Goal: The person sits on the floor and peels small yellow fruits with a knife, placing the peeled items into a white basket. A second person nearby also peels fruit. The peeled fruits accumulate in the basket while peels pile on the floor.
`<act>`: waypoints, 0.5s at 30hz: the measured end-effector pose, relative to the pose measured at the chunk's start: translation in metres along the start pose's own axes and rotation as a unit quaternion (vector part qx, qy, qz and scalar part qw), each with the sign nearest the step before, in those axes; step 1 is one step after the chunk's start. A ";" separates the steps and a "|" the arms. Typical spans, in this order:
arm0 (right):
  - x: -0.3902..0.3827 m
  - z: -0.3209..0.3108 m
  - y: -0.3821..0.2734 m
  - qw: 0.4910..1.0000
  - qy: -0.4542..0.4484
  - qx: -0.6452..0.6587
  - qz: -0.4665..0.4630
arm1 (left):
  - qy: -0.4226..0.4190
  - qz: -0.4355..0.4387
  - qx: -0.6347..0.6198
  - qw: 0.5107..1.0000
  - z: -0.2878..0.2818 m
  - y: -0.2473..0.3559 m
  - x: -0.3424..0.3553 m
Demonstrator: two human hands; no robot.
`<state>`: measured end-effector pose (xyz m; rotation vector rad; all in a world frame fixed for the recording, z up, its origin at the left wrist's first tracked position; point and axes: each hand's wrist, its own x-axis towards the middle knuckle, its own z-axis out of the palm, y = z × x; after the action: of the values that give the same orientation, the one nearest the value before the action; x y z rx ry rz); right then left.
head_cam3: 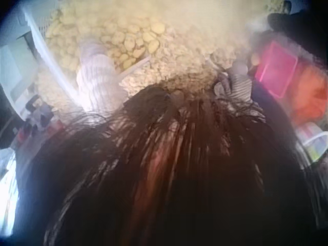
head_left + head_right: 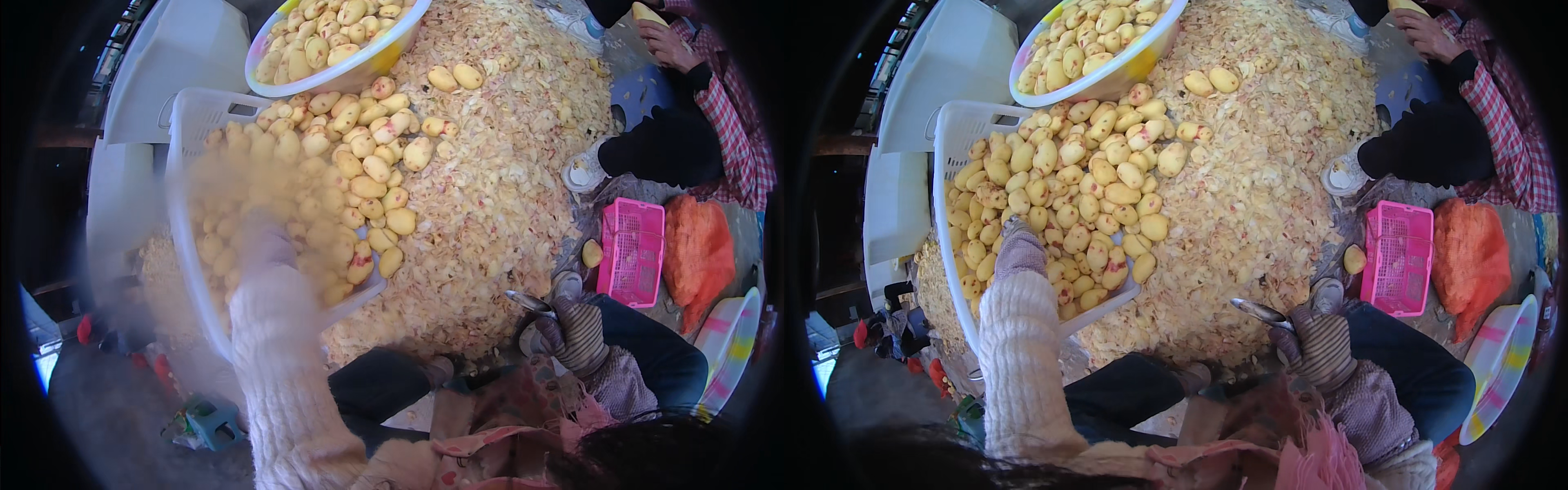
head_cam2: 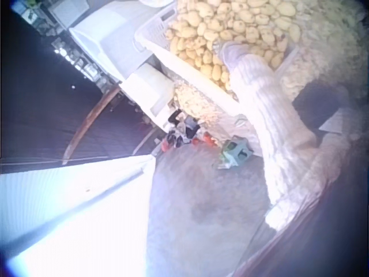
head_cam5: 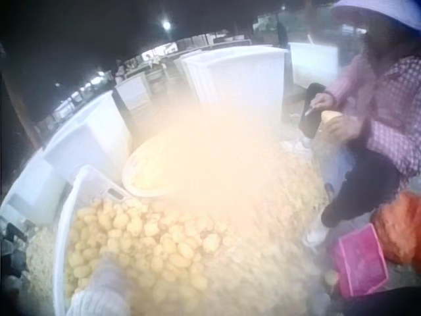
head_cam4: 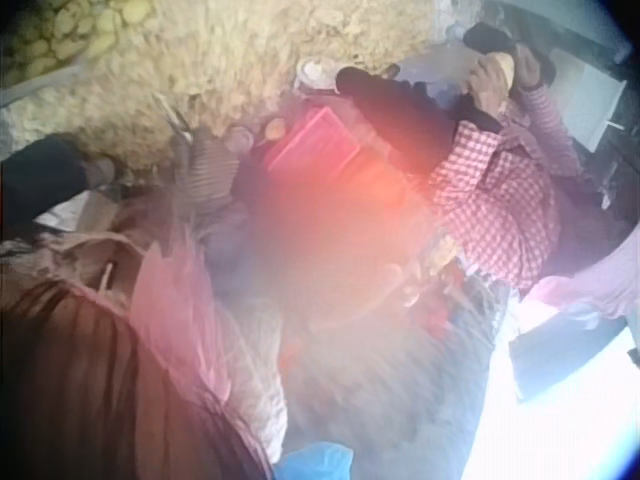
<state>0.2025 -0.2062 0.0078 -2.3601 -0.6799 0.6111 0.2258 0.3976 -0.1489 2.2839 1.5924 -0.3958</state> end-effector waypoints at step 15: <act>-0.007 -0.009 -0.015 0.993 0.022 -0.104 -0.060 | -0.291 0.195 -0.292 0.890 0.133 0.067 -0.152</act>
<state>0.1972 -0.2033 0.0258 -2.4920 -0.8956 0.4521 0.2321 0.1911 -0.2004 1.7227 0.7839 -0.3805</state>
